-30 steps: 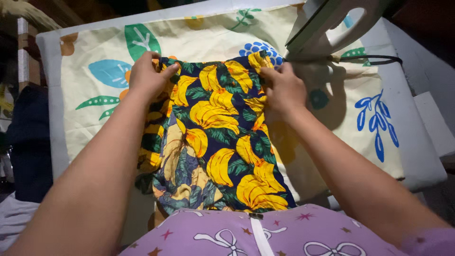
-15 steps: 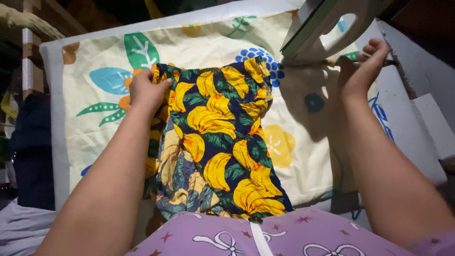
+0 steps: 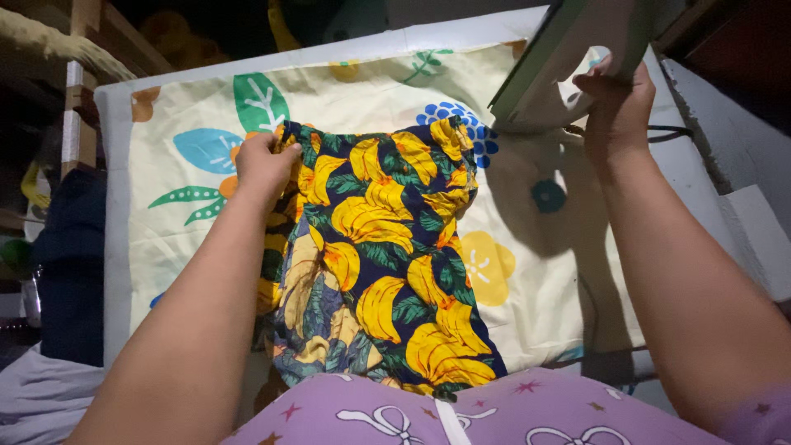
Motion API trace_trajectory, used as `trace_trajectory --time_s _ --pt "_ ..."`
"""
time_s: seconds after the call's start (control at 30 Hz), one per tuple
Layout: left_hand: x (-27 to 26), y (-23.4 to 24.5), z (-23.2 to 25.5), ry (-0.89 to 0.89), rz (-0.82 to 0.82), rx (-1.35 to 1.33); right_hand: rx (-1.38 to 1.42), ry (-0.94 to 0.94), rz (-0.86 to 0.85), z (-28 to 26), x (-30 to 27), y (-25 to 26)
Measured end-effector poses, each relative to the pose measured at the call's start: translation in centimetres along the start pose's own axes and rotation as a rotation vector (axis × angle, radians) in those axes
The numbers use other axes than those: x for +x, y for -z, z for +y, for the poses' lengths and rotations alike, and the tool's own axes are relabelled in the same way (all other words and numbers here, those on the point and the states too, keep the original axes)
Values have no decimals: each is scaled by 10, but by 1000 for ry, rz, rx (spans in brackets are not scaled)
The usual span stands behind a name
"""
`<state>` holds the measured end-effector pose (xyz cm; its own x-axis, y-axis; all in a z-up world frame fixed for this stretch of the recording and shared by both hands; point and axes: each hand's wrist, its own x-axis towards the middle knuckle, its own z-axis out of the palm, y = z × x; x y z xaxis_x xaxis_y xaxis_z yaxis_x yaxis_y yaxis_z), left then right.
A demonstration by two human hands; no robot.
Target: The person irons a floral-patterned cloth on an ironing board, then irons a pair of banana-patterned shorts. They smooth the fabric with their hands and use a green iron to press the items.
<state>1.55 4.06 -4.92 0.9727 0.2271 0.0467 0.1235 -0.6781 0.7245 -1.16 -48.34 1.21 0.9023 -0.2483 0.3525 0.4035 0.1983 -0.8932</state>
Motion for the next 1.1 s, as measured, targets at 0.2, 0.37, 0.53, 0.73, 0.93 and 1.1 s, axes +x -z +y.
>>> trace_trajectory --time_s 0.2,0.37,0.53,0.73,0.93,1.1 --pt "-3 3 10 22 -4 -66 -146 40 72 -25 -7 -36" --pt "-6 6 14 139 -70 -124 -503 115 -86 -68 -22 -68" --pt "-5 4 10 8 -26 -51 -718 111 -230 -98 -24 -103" --pt "-2 3 2 16 -36 -51 -1089 -259 -316 -110 -49 -156" --pt "-1 3 -6 -49 -30 -57 -1335 -133 -515 -106 -77 -190" --pt "2 -2 -8 -69 -40 -48 -1309 -130 -569 -98 -91 -206"
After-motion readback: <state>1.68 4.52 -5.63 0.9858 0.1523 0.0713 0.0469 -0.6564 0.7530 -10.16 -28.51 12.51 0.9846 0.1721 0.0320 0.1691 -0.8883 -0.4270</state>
